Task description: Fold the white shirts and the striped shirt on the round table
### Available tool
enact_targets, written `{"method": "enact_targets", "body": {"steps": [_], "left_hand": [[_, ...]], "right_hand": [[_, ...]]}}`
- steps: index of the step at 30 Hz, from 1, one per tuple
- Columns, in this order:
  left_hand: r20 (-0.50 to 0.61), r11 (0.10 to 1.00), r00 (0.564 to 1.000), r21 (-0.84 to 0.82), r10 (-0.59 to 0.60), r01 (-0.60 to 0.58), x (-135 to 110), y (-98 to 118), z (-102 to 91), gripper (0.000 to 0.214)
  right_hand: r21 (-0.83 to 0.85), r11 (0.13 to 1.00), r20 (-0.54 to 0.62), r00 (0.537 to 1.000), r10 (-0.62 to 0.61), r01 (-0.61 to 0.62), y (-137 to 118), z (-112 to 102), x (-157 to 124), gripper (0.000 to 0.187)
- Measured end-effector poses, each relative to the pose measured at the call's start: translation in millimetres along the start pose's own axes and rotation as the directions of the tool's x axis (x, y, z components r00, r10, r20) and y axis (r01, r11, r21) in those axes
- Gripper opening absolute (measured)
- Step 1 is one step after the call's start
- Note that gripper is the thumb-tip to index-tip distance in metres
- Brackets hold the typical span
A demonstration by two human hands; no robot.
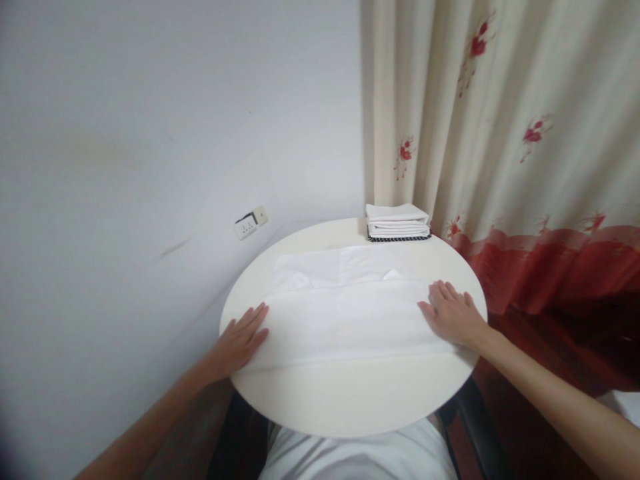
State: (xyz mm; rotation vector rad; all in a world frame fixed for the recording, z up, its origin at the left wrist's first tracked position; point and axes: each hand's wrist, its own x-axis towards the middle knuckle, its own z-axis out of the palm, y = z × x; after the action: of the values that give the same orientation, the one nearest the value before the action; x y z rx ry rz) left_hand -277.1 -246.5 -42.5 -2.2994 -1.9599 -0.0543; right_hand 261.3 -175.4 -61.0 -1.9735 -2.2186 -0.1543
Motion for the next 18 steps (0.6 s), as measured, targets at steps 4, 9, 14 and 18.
{"method": "enact_targets", "body": {"steps": [4, 9, 14, 18], "left_hand": [[-0.002, 0.999, 1.0, 0.026, -0.019, 0.019, 18, 40, -30.3, 0.066], [-0.003, 0.909, 0.917, -0.137, 0.398, -0.395, 78, 141, -42.4, 0.059], [-0.073, 0.857, 0.872, -0.162, 0.484, -0.489, 107, 156, -13.5, 0.058], [-0.027, 0.877, 0.897, -0.196, 0.442, -0.438, 102, 99, -5.9, 0.061]], "right_hand": [[0.015, 0.995, -0.097, 0.99, -0.1, 0.102, -47, -22, 13, 0.067], [0.138, 0.903, 0.026, 0.91, -0.414, 0.407, -157, -35, 33, 0.064], [0.214, 0.891, 0.057, 0.906, -0.42, 0.4, -170, -14, 50, 0.065], [0.158, 0.934, 0.046, 0.942, -0.333, 0.322, -112, -2, 53, 0.069]]}}
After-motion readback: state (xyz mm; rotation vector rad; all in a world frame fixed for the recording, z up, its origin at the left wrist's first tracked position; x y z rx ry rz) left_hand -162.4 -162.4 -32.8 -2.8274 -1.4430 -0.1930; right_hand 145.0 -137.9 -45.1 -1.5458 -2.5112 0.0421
